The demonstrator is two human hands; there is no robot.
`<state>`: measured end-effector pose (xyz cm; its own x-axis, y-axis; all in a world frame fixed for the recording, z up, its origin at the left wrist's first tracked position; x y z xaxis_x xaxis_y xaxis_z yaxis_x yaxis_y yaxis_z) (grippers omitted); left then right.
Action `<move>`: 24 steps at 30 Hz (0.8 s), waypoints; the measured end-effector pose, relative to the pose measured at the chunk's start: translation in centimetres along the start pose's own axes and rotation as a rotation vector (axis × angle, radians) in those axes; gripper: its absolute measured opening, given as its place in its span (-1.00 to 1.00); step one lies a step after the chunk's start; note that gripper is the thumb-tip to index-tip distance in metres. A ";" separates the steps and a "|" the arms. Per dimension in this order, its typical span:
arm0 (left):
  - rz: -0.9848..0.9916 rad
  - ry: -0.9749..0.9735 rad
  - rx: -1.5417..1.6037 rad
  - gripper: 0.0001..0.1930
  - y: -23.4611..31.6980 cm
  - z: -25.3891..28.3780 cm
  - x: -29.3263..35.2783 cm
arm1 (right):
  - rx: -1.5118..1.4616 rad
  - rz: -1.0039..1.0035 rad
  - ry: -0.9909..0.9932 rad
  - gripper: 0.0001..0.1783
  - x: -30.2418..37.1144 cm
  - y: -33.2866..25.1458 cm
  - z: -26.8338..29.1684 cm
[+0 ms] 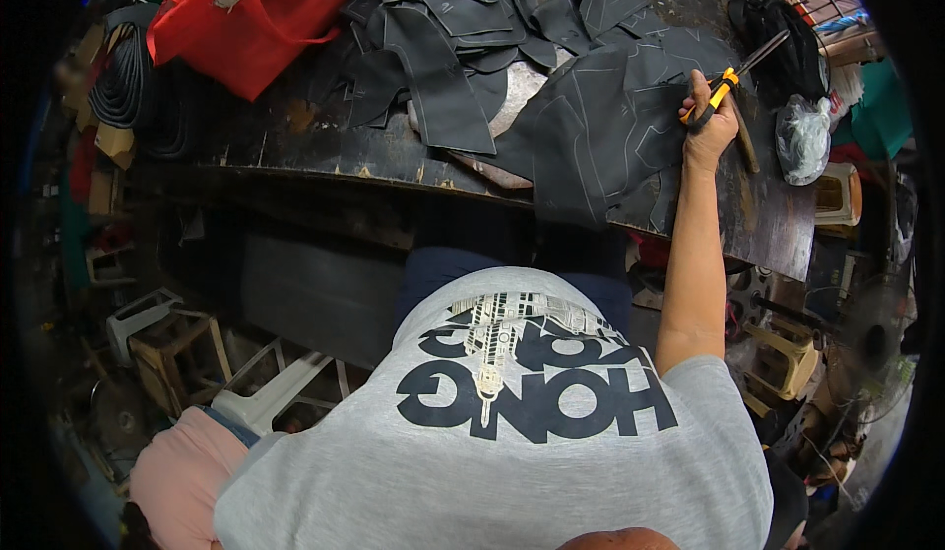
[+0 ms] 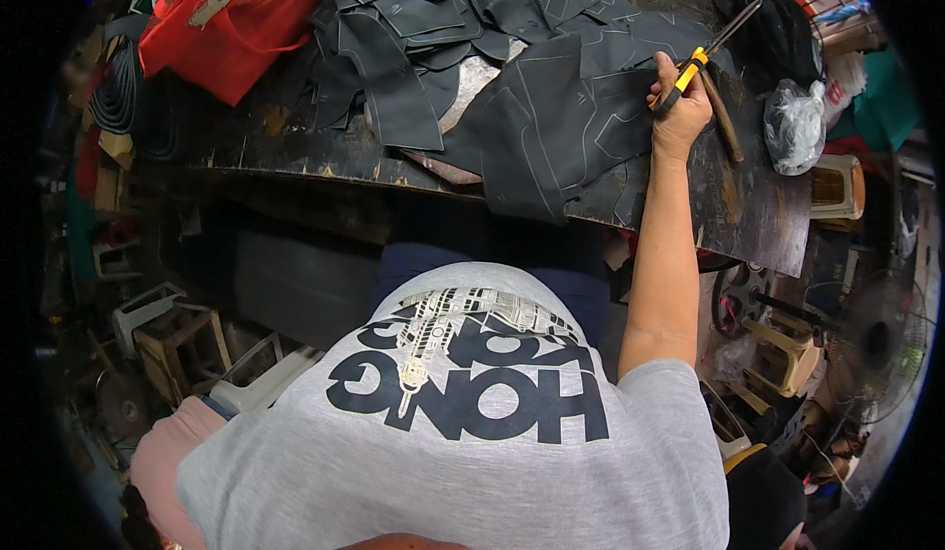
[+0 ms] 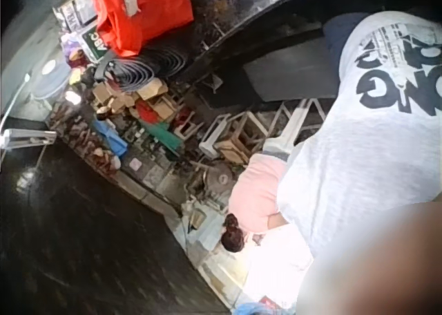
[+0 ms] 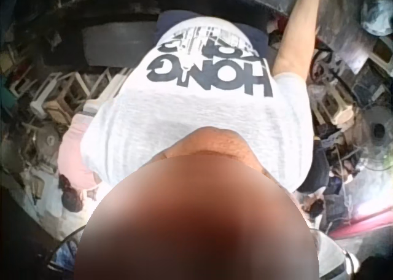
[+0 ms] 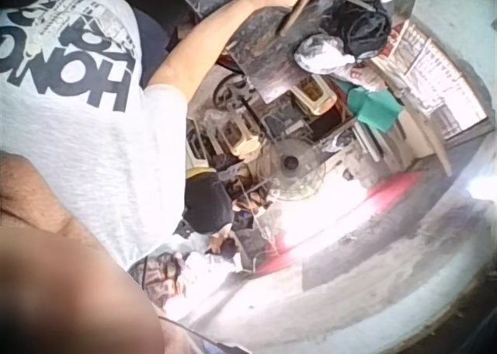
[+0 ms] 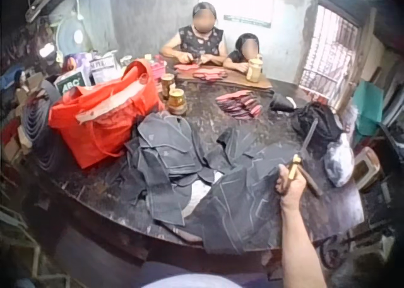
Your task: The person uses shears to cut black leather pieces along marked outlines on a workbench. They repeatedly reposition the leather, trim edges, and stack the cut pieces on the table.
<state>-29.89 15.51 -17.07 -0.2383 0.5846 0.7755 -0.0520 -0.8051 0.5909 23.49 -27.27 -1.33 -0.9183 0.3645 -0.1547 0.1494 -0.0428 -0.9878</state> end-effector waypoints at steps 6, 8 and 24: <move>-0.140 0.038 0.133 -0.51 1.6 -0.8 -0.4 | -0.006 0.006 0.006 -0.69 -0.2 0.3 -0.1; -0.193 0.046 0.167 -0.50 2.1 -0.6 -0.6 | -0.006 0.010 0.007 -0.70 -0.3 0.3 0.0; -0.515 0.114 0.417 -0.44 7.0 9.4 0.9 | -0.061 0.021 -0.031 -0.68 -0.5 0.6 0.0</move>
<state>-21.35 11.33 -10.12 -0.3856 0.8510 0.3565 0.1870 -0.3063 0.9334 24.03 -27.43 -1.83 -0.9253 0.3356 -0.1764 0.1897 0.0070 -0.9818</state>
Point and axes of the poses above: each hand's wrist, its own x-axis away from the middle knuckle, its own z-axis out of the back of the hand, y = z × x, the point moved 7 cm from there along -x, towards the middle knuckle, and after that the axes turned 6 degrees about -z, right-handed, at the moved point
